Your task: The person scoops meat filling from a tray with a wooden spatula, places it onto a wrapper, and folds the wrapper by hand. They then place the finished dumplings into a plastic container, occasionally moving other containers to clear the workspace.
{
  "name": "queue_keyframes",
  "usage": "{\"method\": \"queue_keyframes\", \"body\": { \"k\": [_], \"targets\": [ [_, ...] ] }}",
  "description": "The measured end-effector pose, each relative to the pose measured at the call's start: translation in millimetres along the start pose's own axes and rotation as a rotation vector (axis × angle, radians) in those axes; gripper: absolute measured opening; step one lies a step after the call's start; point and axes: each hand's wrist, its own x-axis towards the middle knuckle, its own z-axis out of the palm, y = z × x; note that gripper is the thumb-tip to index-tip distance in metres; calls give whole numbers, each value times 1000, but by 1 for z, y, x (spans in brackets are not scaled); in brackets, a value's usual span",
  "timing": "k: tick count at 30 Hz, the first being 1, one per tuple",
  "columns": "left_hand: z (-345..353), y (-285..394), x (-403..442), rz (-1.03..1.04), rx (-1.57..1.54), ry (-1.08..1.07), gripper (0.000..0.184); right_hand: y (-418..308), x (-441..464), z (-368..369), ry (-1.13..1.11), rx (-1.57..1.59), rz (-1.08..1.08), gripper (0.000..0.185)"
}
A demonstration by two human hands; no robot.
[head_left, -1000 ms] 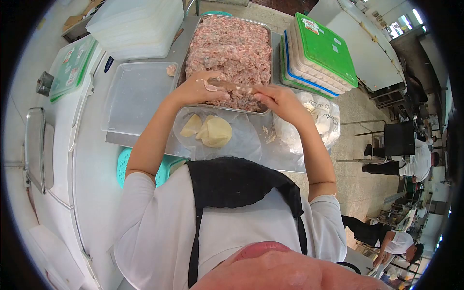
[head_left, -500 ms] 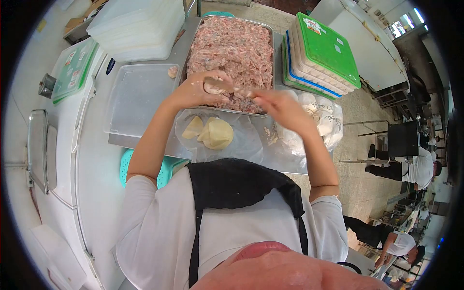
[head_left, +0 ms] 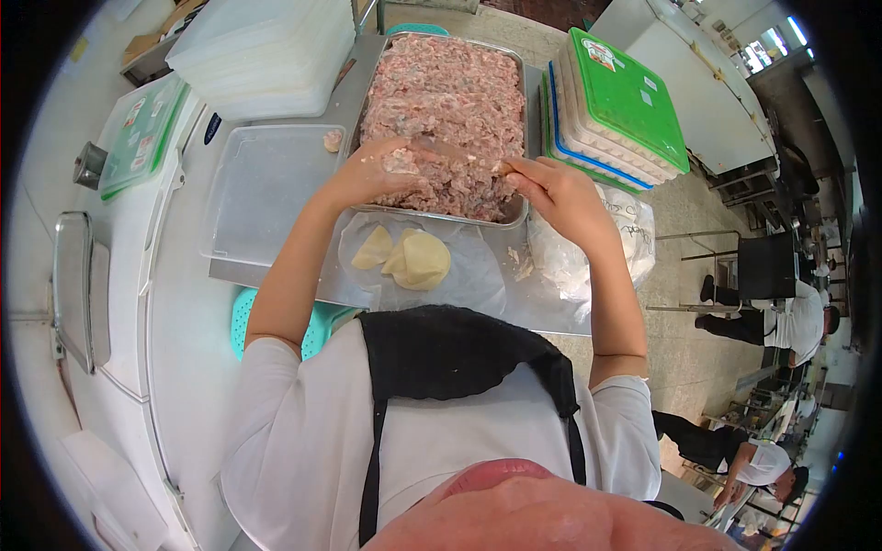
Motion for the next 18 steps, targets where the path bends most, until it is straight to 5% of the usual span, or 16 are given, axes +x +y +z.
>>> {"method": "queue_keyframes", "body": {
  "k": [3,7,9,11,15,18],
  "targets": [
    [-1,12,-6,109,-49,100,54,-2,3,34,16,39,-57,27],
    [-10,-2,-4,-40,32,101,55,12,12,68,-28,199,-2,28],
    [-24,-11,-11,-37,73,153,55,22,15,70,-124,332,224,31],
    [-51,-15,-18,-275,-70,50,51,58,7,109,-5,401,207,33],
    [-76,-125,-40,-213,19,268,54,104,-12,170,170,550,374,37],
    [-75,-191,-46,-197,456,401,56,76,-10,153,136,705,519,36]
  ]
}}
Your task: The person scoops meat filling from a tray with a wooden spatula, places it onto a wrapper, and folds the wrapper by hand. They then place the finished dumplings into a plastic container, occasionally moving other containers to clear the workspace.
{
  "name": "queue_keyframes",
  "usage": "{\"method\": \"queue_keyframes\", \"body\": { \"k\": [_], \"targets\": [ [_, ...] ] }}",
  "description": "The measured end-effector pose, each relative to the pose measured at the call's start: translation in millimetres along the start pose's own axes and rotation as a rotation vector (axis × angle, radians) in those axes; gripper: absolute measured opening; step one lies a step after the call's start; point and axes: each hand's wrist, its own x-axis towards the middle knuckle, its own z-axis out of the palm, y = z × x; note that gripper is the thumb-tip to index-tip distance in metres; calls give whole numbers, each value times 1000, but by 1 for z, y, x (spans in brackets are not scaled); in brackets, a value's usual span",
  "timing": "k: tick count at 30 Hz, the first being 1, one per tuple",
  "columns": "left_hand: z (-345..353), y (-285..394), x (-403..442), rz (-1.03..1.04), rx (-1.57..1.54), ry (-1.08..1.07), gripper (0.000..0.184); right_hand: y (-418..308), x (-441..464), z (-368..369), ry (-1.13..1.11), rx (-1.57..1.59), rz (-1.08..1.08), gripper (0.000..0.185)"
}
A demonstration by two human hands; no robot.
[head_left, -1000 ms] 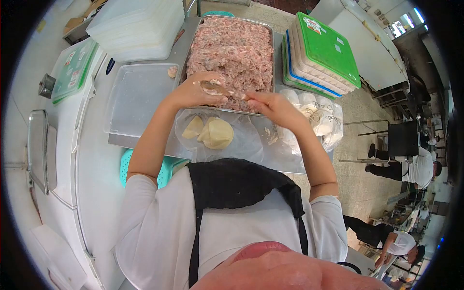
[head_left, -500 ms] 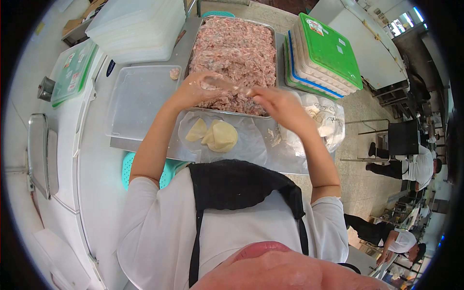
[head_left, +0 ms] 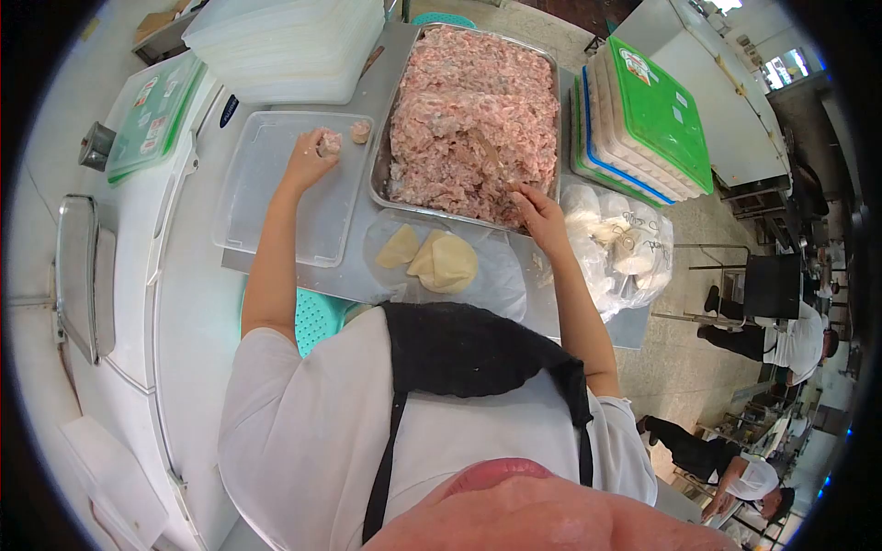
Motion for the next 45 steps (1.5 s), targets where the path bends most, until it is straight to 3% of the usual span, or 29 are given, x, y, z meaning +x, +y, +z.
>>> {"method": "queue_keyframes", "body": {
  "k": [3,6,11,15,18,21,27,29,30,32,34,36,38,39,40,42,43,45],
  "targets": [
    [14,-9,9,-30,87,105,55,15,5,1,28,31,7,36],
    [28,-6,20,-125,-37,175,56,19,6,2,32,54,-69,34],
    [39,6,29,-203,-24,234,79,16,3,3,44,73,-43,33],
    [35,13,32,-213,11,163,80,9,2,4,47,66,-30,32],
    [43,0,31,-205,-166,119,77,8,2,7,77,21,-62,31],
    [49,-10,30,-39,-259,167,76,-2,0,6,36,109,66,30],
    [39,7,39,-122,-30,234,71,0,1,5,29,40,96,33],
    [23,8,34,-456,-727,214,63,-1,2,4,18,17,48,34],
    [17,11,31,-458,-722,218,63,-2,1,5,10,-5,4,34],
    [5,20,23,-509,-1322,109,61,1,2,6,21,4,-33,34],
    [-3,37,20,-484,-1411,51,61,5,2,5,38,11,-72,33],
    [-6,62,19,-455,-1505,-21,62,8,4,-2,3,73,129,33],
    [-6,91,18,-429,-1573,-99,63,3,3,-7,-14,132,193,34],
    [-3,105,18,-422,-1572,-112,63,-1,1,-9,-36,191,260,34],
    [1,119,18,-271,-1324,-140,63,-4,-1,-10,-21,195,260,34],
    [9,157,16,50,-797,-71,70,-12,-5,-11,25,259,57,34],
    [14,175,13,59,-796,-82,70,-17,-5,-15,38,264,58,34],
    [24,205,10,299,-354,-71,75,-35,-7,-25,221,-368,-578,35]
  ]
}}
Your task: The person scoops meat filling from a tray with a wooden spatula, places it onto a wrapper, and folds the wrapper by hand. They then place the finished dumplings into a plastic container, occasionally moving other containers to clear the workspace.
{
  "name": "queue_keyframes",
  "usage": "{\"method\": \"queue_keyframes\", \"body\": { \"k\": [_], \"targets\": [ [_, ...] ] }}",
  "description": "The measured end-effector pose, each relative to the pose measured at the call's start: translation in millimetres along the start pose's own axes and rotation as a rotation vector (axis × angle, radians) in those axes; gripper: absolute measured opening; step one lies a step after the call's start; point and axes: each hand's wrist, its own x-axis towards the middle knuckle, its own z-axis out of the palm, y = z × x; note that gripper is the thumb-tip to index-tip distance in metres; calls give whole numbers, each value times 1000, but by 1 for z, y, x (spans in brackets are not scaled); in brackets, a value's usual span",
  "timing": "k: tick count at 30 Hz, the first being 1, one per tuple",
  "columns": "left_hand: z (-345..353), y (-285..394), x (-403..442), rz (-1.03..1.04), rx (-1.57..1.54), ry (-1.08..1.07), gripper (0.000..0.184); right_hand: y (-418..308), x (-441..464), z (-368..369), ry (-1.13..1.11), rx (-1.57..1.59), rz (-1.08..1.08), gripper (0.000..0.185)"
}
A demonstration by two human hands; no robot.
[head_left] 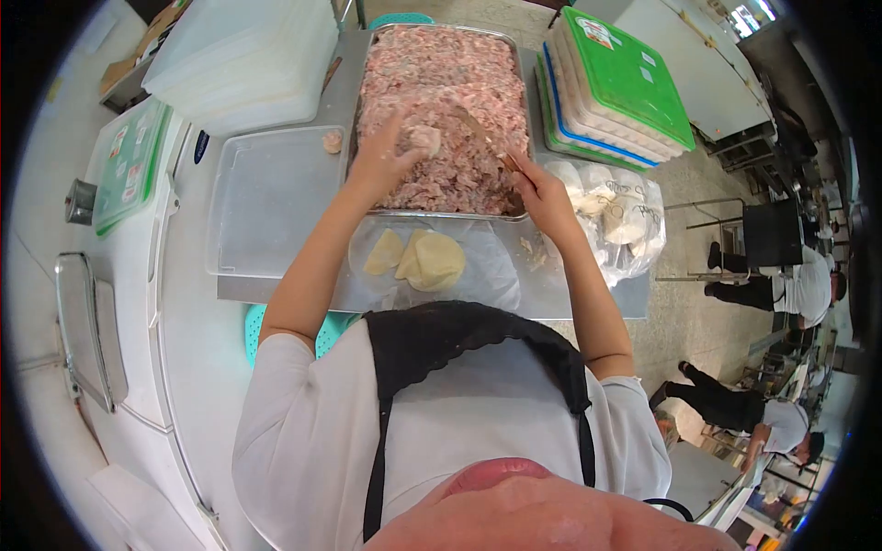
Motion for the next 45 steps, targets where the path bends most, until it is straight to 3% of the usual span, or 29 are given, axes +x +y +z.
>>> {"method": "queue_keyframes", "body": {
  "k": [1,6,8,11,15,17,19,21,24,26,27,29,32,34,35,39,41,45],
  "targets": [
    [16,-3,5,82,8,-15,69,-29,8,-21,-123,-82,141,37],
    [65,-18,12,299,338,107,57,-36,12,-30,-325,-431,97,33],
    [68,-16,9,123,323,26,58,-17,13,-18,-388,-523,87,33],
    [59,-5,0,38,301,-55,54,18,12,7,-355,-508,54,34],
    [55,-3,-33,254,313,94,48,30,9,12,-457,-488,24,33],
    [43,14,-54,117,241,21,38,28,4,6,-525,-483,8,31],
    [31,22,-69,107,199,20,34,14,-6,-5,-751,-511,54,22],
    [21,23,-84,100,154,20,31,9,-10,-5,-740,-543,9,20],
    [7,18,-108,-91,82,78,20,8,0,-12,-742,-651,-127,18],
    [-2,11,-128,-199,231,-87,16,-3,14,-31,-769,-722,-223,19],
    [-4,8,-138,-206,230,-81,16,-17,28,-47,-791,-764,-235,19],
    [0,-1,-157,-379,209,-263,13,-39,47,-62,-820,-806,-254,20],
    [13,-16,-176,-278,213,-258,14,-37,43,-55,-752,-691,-88,21],
    [26,-20,-183,-228,262,-191,15,12,9,-21,-969,-578,-128,25],
    [29,-20,-183,-174,313,-119,15,16,5,-22,-984,-525,-47,28],
    [23,-26,-180,-217,323,-235,15,-2,23,-49,-991,-629,-99,28],
    [14,-14,-176,-210,282,-169,15,-29,48,-75,-934,-648,-138,28],
    [5,-6,-169,-141,312,-51,14,-3,29,-48,-971,-778,-113,29]
  ]
}}
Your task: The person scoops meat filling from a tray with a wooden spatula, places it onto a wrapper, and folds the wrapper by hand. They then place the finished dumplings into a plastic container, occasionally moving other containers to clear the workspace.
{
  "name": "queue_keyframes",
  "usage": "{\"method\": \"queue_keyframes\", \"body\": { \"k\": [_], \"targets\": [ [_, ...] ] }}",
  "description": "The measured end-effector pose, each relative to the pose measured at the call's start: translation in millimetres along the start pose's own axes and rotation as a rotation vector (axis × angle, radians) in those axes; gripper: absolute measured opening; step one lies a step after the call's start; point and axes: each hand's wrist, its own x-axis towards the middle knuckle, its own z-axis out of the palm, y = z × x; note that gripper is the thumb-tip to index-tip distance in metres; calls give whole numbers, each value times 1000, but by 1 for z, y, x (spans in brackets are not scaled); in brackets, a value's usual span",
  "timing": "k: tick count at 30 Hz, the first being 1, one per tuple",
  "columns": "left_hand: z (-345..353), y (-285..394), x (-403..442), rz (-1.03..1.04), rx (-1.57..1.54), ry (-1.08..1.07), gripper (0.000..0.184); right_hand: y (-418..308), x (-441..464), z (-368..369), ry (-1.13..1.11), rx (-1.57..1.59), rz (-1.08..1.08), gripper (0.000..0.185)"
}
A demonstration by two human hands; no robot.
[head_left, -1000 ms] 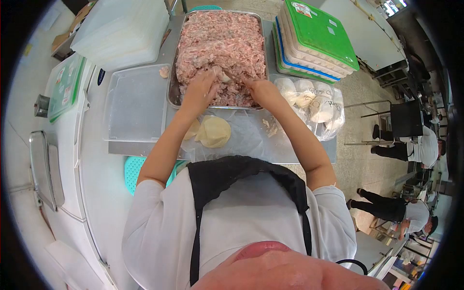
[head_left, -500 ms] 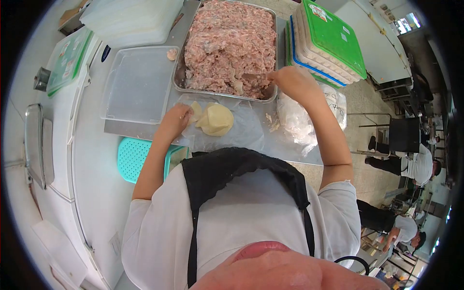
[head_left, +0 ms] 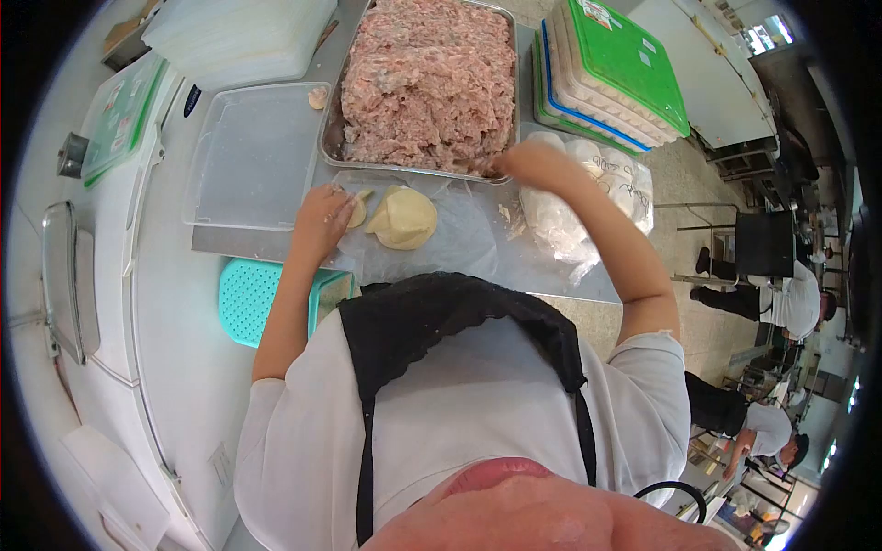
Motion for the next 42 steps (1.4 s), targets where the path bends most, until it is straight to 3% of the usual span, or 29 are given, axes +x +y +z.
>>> {"method": "queue_keyframes", "body": {
  "k": [2,3,5,6,8,12,14,16,20,23,26,29,31,35,37,38,42],
  "targets": [
    [2,-3,5,68,-23,259,16,-13,0,28,-76,121,4,28],
    [0,0,9,62,-24,267,16,-11,-1,21,-77,114,-2,28],
    [-11,13,16,-342,-606,140,19,-8,-11,1,-107,92,-23,27],
    [-13,18,21,-337,-602,141,19,3,-11,-9,-99,120,-65,26],
    [-14,25,27,-449,-1019,115,22,9,-11,-32,-63,82,-8,26],
    [-14,20,27,-399,-965,81,24,-6,8,-31,37,-40,102,19],
    [-24,23,26,-345,-700,24,27,-16,13,-2,27,-82,126,18],
    [-30,16,24,-271,-634,1,27,-36,5,27,251,-28,-58,19],
    [-25,-11,16,-57,-324,-26,25,-10,-1,-7,109,-54,27,22],
    [-37,-7,21,-104,-210,-89,24,1,12,-9,218,-79,87,29],
    [-52,7,27,-237,-204,-201,23,-9,26,29,141,-67,38,33],
    [-40,-7,23,-140,-320,-106,24,-16,11,42,198,199,93,32],
    [-35,-16,21,-139,-341,-99,25,-1,-1,42,220,625,102,30],
    [-45,-14,24,-202,-441,-189,23,22,-13,20,264,478,164,29],
    [-53,-5,28,-269,-425,-204,21,27,-16,12,379,108,37,29],
    [-55,-4,29,-342,-406,-213,21,22,-14,12,199,-67,51,30],
    [-44,-16,29,-442,-526,-177,18,-5,-19,19,82,42,112,34]
  ]
}}
